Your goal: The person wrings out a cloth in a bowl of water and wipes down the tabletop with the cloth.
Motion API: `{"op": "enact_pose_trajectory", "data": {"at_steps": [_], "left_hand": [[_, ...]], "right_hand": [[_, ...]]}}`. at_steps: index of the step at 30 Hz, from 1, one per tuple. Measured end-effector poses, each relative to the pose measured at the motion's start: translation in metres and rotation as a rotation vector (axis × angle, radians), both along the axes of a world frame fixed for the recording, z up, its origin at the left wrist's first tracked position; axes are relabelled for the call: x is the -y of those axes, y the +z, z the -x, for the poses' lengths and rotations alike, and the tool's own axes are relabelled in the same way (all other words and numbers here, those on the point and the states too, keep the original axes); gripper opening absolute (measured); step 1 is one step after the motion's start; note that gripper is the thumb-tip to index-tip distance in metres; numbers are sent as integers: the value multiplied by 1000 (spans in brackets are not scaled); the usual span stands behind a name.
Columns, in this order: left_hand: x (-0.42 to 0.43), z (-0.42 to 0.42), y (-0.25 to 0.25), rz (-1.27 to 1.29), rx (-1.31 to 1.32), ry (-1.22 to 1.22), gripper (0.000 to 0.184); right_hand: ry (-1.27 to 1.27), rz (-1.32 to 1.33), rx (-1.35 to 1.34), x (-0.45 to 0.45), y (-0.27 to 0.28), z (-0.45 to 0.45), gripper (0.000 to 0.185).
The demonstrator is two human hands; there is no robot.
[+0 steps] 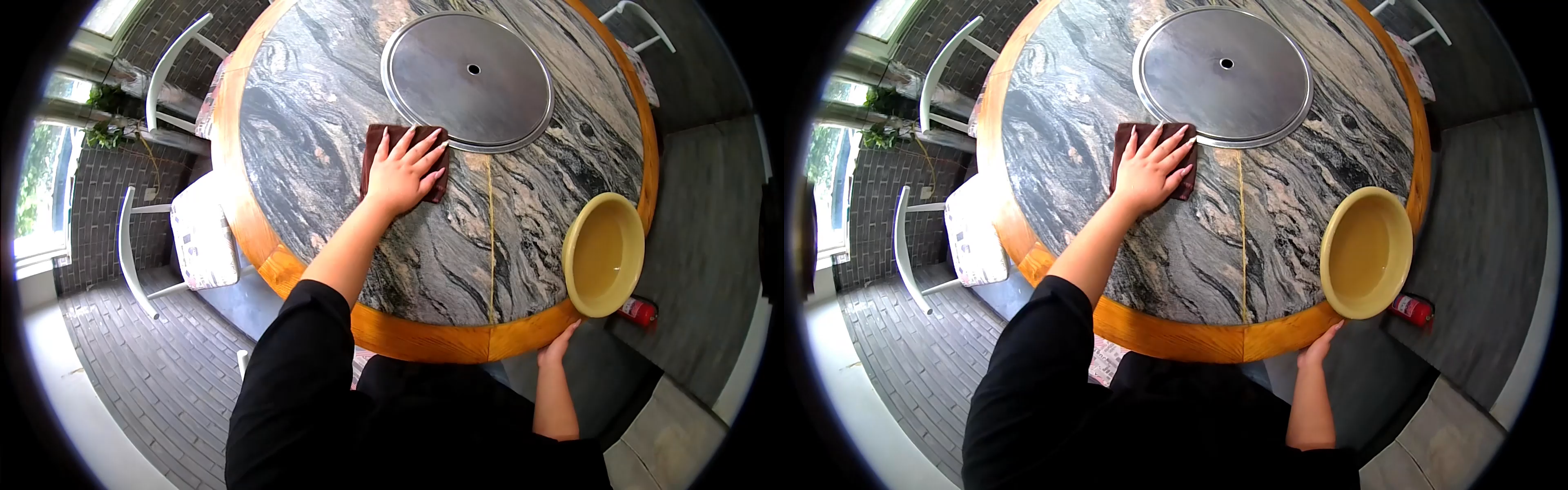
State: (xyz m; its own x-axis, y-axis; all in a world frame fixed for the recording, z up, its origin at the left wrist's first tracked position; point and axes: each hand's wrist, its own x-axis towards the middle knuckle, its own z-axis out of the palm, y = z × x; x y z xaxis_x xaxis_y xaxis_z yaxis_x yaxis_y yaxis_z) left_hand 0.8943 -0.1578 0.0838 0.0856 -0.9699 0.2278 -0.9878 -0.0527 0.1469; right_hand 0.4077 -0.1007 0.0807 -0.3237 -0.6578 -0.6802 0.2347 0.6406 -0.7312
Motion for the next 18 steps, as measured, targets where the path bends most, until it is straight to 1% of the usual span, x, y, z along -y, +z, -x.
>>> {"op": "enact_pose_trajectory", "data": {"at_steps": [2,5,9,11,14,18], "left_hand": [[-18,3,2,-6,-25,98,52],[-55,3,4,-28,33,195,50],[-122,2,11,-140,81,348,51],[-159,1,6,-172,84,420,52],[-205,4,5,-219,82,534,54],[-250,17,4,-282,87,623,58]], "right_hand": [[-1,-63,64,-2,-12,16,79],[55,-35,45,-6,-47,49,82],[60,-31,41,-7,-42,42,85],[73,-67,87,-5,-41,44,89],[106,-41,107,-4,-45,49,92],[166,-90,106,-1,-35,49,86]]}}
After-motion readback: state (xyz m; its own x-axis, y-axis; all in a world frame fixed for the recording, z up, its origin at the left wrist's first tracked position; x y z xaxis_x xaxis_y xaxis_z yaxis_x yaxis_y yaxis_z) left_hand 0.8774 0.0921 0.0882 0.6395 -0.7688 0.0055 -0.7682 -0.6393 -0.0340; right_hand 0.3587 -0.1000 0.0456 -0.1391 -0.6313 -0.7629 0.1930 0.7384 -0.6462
